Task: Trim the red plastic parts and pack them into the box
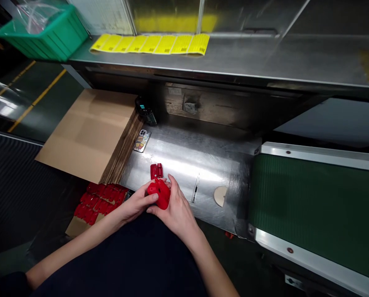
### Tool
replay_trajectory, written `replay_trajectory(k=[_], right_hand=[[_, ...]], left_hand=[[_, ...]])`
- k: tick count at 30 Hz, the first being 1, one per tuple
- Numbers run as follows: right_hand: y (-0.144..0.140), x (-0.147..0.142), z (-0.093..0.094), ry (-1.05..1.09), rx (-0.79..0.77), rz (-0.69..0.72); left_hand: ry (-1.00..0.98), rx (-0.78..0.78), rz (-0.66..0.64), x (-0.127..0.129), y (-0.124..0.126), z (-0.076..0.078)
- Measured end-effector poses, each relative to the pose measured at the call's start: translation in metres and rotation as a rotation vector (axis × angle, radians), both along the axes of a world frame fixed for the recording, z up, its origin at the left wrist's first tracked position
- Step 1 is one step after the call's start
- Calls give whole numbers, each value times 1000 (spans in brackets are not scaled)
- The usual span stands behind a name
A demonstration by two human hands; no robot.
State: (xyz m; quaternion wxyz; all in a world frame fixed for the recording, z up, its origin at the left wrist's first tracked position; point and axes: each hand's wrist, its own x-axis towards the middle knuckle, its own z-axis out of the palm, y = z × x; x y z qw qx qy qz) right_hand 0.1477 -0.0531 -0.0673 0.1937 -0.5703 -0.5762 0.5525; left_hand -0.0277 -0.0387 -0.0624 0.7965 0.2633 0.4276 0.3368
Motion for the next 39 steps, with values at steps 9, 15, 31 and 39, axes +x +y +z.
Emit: replay_trajectory(k=[9,15,31,39], right_hand=[[-10,15,-2,-6,556,162],[-3,24,-2,-16,540,251],[16,85,-21,-34,232,138],[5,144,-140,-701,-238,-504]], left_hand=[[-262,-72,-53,-8,-9,-1],[-316,-90,-86,-2,-8,-12],[-209,-170,-119,20,27,-9],[-92,-96,229,33,37,-30]])
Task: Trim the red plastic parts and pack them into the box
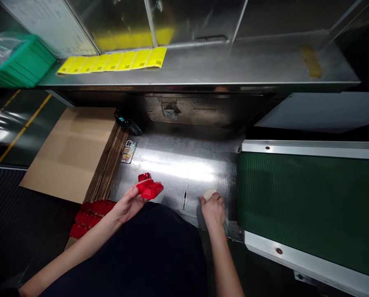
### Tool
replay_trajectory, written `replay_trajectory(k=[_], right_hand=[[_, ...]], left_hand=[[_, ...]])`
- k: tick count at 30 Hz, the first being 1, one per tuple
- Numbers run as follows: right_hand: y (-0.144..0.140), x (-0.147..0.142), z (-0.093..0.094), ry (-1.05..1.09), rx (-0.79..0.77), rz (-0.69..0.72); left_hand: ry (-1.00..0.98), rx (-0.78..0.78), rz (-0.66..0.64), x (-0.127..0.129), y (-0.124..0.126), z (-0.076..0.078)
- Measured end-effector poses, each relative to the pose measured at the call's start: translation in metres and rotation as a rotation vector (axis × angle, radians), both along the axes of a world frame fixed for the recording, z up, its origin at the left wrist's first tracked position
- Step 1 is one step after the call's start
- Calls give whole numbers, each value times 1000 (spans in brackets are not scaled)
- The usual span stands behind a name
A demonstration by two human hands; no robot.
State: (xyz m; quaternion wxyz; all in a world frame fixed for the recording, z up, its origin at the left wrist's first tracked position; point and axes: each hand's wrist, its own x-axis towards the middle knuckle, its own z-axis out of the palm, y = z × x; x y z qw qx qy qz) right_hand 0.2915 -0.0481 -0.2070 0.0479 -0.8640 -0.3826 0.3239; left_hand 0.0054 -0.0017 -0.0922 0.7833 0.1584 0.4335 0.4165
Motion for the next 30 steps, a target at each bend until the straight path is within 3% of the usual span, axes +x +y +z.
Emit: replay_trajectory(k=[5,10,13,17,19,21,24,30], right_hand=[[-11,2,-19,-80,-85,-78],[-2,7,-12,40,-104,-94],[6,-1,21,238,-29,-71],[8,-34,101,530,171,38],[10,-54,136,568,251,143],[14,-71,157,481,292,253],[22,-87,161,318,305,341],[23,-99,150,249,304,446]], left_hand=[[70,11,72,13,4,-1],[176,48,99,20,5,-7],[271,110,92,20,8,-9],[419,245,38,18,12,-4],[489,316,19,19,12,-2],[549,378,14,20,12,0],[619,443,13,20,10,-2],[699,487,45,13,6,-9]])
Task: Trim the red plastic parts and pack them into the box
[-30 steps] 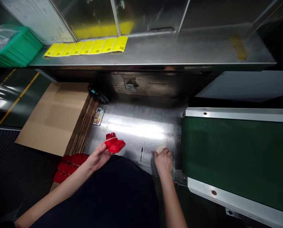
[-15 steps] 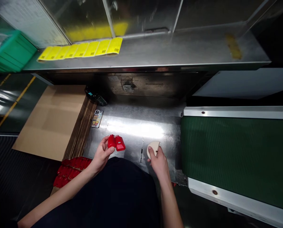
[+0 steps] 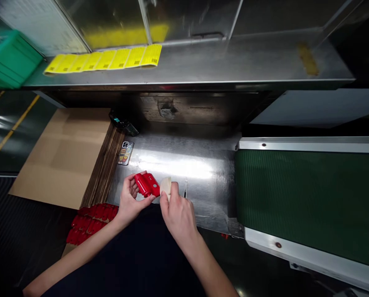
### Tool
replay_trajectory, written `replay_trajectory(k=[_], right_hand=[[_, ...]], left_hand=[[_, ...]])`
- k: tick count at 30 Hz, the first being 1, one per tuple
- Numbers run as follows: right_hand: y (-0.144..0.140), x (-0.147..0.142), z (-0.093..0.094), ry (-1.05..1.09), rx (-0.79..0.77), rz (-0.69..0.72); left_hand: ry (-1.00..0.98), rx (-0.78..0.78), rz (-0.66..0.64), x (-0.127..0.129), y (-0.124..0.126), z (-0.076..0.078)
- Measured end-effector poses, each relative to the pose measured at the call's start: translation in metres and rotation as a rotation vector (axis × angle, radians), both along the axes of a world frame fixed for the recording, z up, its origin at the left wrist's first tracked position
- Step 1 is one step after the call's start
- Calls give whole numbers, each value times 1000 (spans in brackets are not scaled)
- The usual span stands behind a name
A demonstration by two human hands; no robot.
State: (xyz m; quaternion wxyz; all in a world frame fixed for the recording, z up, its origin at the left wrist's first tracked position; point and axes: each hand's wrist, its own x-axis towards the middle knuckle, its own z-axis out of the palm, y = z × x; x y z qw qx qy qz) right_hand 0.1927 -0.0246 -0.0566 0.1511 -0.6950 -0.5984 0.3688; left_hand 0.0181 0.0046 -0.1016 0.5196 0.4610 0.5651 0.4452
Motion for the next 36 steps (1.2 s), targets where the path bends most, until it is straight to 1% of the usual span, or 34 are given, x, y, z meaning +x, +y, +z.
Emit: replay_trajectory(k=[4,6,11,20,32,36], right_hand=[[-4,-4,2,-10,12,44],[-4,-5,2,-25,13,37],[-3,-4,6,6,12,76],[-2,-3,12,47,2,88],[-1,0,16,73,-21,99],[-1,-5,21,55,-44,111]], left_hand=[[8,4,26,-1,-3,-3],[9,8,41,-1,-4,-3],[10,32,48,-2,-6,0],[28,69,30,-6,-11,4],[6,51,18,-7,-8,5],[-12,22,14,-8,-5,5]])
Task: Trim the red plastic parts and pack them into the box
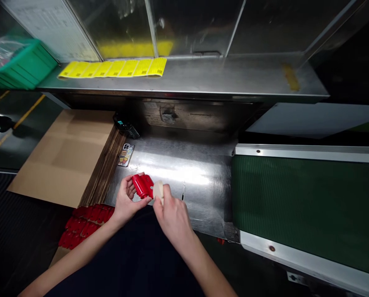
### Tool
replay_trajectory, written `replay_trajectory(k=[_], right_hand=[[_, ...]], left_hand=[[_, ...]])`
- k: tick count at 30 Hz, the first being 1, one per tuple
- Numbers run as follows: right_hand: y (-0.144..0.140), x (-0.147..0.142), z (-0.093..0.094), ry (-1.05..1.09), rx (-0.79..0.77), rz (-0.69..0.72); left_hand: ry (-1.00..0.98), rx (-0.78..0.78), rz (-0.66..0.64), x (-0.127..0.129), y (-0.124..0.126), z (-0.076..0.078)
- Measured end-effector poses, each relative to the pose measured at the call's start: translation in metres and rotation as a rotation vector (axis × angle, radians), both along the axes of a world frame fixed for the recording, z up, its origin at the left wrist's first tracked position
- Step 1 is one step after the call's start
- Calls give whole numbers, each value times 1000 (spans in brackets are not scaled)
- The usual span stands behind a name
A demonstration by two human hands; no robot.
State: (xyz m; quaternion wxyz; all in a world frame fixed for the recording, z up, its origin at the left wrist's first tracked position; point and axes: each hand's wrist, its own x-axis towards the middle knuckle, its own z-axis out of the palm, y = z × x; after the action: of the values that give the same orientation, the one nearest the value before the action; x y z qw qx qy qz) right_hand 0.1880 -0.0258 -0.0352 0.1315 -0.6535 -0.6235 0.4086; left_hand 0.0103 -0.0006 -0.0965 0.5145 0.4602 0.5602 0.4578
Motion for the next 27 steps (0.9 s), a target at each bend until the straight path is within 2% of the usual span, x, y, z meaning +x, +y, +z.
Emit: replay_trajectory(k=[3,5,7,10,12,14,16,18,20,24,27], right_hand=[[3,-1,2,-29,-28,10],[10,11,-7,-75,-58,-4],[20,35,-30,-170,-112,-85],[29,82,-80,-289,-257,-247],[25,107,-111,-279,-352,-303],[14,118,-132,-277,-388,-370],[-2,117,-142,-286,-362,-474],[-15,108,-139,-240,-306,-571],[-24,94,-126,-61,-280,-586],[-29,55,-83,542,-339,-390],[-25,24,-59,821,-392,-311]], left_hand=[[-41,-33,-3,-4,1,0],[-99,-62,-11,-8,0,0],[-177,-90,-22,-10,-1,1],[-293,-123,-38,-9,-4,2],[-353,-140,-49,-6,-6,1],[-402,-160,-68,-4,-9,0],[-446,-179,-95,-3,-12,-2],[-487,-198,-135,-3,-15,-3],[-520,-214,-191,-4,-18,-3],[-541,-235,-342,-9,-21,-3],[-511,-226,-394,-16,-23,-5]])
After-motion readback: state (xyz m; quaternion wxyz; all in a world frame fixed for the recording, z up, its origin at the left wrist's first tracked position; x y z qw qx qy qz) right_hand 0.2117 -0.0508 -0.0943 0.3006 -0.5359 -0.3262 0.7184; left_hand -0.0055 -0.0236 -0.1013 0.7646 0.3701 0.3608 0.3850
